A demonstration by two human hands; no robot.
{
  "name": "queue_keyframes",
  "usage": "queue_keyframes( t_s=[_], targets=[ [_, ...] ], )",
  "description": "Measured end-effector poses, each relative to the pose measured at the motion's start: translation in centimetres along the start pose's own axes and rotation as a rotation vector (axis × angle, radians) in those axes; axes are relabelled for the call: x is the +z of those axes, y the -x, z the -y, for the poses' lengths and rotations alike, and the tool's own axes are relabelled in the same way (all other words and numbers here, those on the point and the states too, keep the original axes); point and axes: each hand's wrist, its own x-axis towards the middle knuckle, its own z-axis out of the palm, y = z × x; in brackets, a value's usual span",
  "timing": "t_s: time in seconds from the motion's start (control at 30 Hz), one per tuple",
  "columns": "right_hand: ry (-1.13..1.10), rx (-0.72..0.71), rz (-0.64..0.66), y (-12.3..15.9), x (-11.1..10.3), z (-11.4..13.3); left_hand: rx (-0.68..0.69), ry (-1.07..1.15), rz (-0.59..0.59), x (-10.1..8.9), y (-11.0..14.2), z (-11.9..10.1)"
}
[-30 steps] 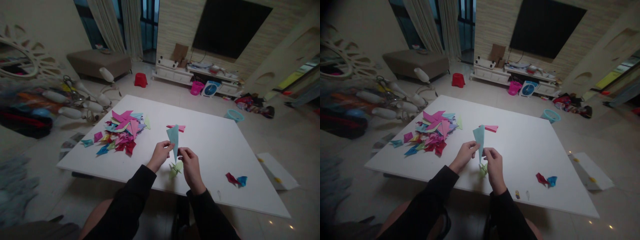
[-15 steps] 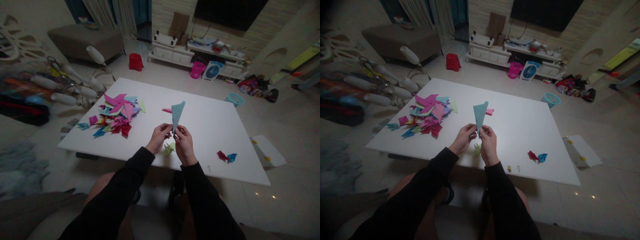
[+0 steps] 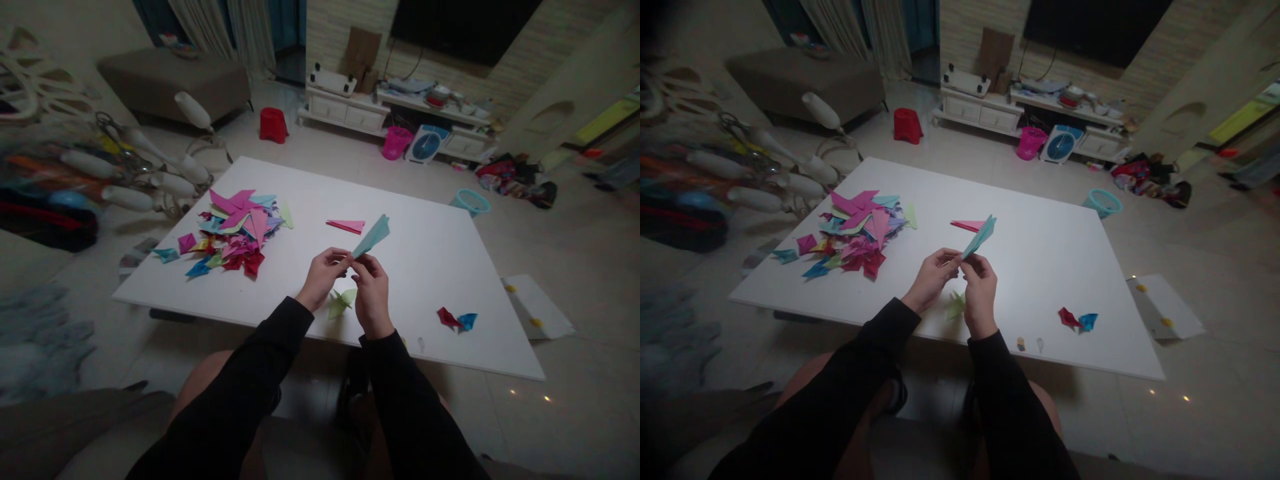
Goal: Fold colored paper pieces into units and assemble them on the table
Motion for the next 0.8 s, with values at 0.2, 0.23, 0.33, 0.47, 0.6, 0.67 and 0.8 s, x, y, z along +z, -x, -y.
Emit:
queue_keyframes(
  t_s=[0.2,0.23,0.33,0.47,0.6,0.67,0.8],
  targets=[
    [0.018,0.012,-0.002,0.21,0.02,0.0,-0.012,-0.009,-0.011,-0.13,0.25,-0.37],
    [0.023,0.005,-0.003,0.27,0.0,-0.03,-0.013,0.001,-0.007,-0.13,0.29,-0.35],
    [0.032,-0.021,-0.018,0.38,-0.07,-0.13,-0.013,0.04,0.002,-0.1,0.45,-0.29],
    [0.098,-0.112,-0.036,0.3,0.01,-0.12,-0.031,0.072,-0.005,0.05,0.66,-0.5],
    [0.132,-0.148,-0.057,-0.03,0.38,0.06,-0.031,0.076,-0.025,0.19,0.54,-0.84],
    [0.115,-0.132,-0.066,-0.24,0.58,0.14,-0.028,0.081,-0.027,0.23,0.35,-0.91],
    [0.091,-0.112,-0.068,-0.55,0.76,0.14,-0.026,0.104,-0.031,0.29,0.05,-0.84]
  ],
)
